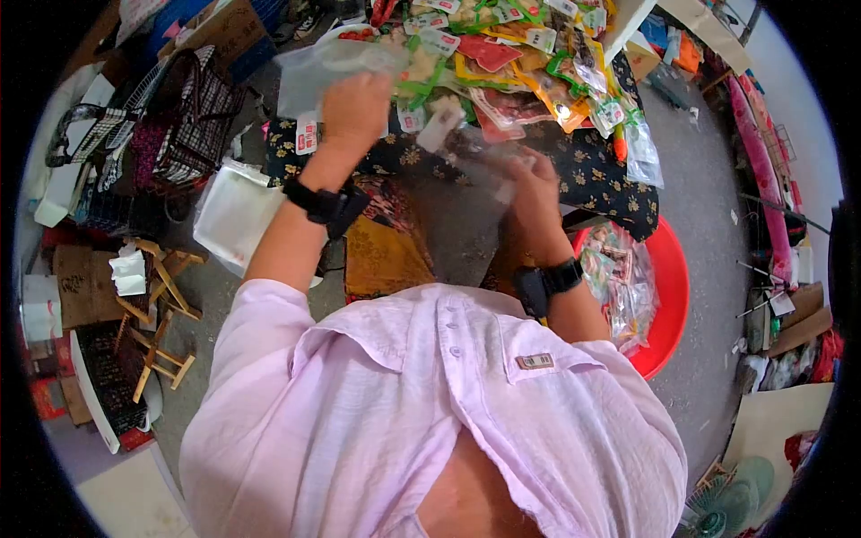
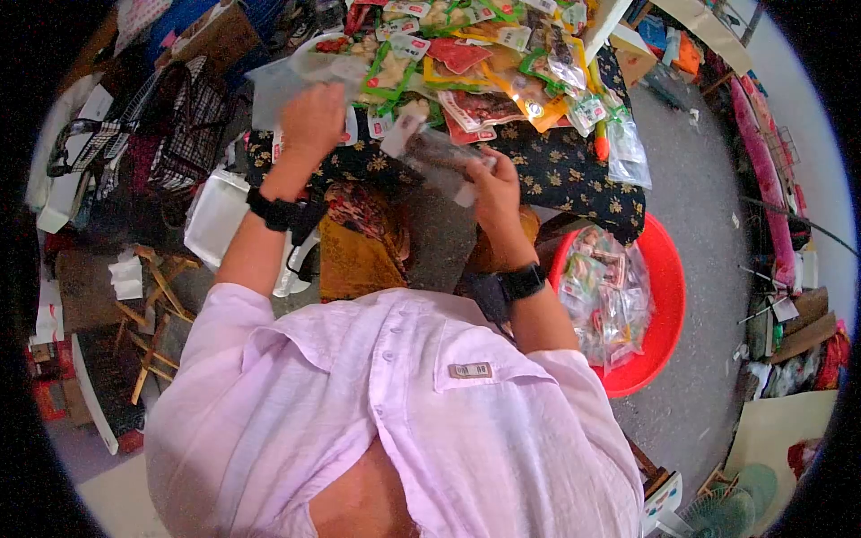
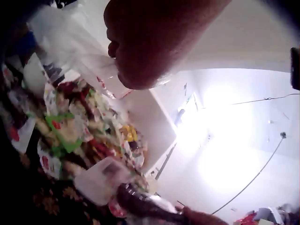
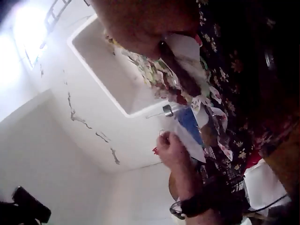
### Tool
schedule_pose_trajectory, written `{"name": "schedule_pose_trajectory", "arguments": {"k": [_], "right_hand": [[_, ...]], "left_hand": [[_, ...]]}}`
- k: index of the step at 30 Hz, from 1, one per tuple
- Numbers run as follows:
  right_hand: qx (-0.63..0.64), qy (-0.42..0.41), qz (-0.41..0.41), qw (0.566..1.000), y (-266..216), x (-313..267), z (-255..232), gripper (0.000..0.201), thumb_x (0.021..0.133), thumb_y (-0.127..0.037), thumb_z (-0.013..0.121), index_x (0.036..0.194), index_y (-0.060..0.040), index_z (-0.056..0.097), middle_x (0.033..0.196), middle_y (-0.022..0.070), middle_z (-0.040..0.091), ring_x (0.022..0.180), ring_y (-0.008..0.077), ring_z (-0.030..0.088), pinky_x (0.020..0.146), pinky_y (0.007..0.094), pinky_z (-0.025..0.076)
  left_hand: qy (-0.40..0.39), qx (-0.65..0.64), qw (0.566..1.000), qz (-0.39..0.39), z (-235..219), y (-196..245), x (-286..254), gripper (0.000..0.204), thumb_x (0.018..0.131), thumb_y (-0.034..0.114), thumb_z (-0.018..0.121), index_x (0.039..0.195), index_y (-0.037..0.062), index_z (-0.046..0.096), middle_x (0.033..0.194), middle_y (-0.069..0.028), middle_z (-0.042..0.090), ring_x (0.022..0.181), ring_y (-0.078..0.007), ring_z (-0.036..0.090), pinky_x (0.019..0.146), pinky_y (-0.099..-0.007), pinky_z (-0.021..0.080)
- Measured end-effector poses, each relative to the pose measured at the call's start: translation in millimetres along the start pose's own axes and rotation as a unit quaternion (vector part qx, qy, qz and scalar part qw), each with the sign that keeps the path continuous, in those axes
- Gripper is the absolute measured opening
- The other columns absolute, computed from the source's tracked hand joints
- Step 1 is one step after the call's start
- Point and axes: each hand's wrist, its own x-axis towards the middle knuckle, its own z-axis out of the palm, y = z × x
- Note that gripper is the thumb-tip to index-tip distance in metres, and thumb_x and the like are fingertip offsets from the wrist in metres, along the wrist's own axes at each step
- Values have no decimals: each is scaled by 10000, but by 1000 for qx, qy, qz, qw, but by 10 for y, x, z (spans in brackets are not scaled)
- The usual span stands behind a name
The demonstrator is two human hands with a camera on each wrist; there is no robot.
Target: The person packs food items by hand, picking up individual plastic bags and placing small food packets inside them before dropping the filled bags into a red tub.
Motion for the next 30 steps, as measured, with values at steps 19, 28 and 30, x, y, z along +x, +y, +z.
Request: {"name": "schedule_pose_trajectory", "arguments": {"k": [19, 28, 30], "right_hand": [[-14, 32, 31, 999, 101, -46, -129, 270, 741, -59, 540, 981, 3, 434, 775, 41, 515, 664, 107, 493, 583, 216, 405], [13, -11, 121, 993, 269, 49, -137, 277, 755, -54, 509, 1004, 16, 412, 837, 71, 509, 702, 140, 499, 587, 255, 421], [32, -15, 128, 991, 327, 109, -85, 285, 763, -65, 499, 1017, 20, 399, 854, 87, 508, 711, 153, 501, 579, 264, 426]], "left_hand": [[-147, -270, 932, -191, 750, 621, -539, 207, 753, 191, 434, 855, 31, 517, 842, -160, 523, 769, -350, 485, 647, -421, 391], [-104, -235, 963, -86, 621, 799, -590, 180, 770, 181, 427, 877, 67, 517, 791, -140, 515, 708, -343, 486, 609, -427, 400], [-115, -208, 969, -61, 631, 796, -601, 173, 771, 180, 425, 877, 76, 515, 791, -132, 517, 700, -340, 487, 601, -426, 404]]}}
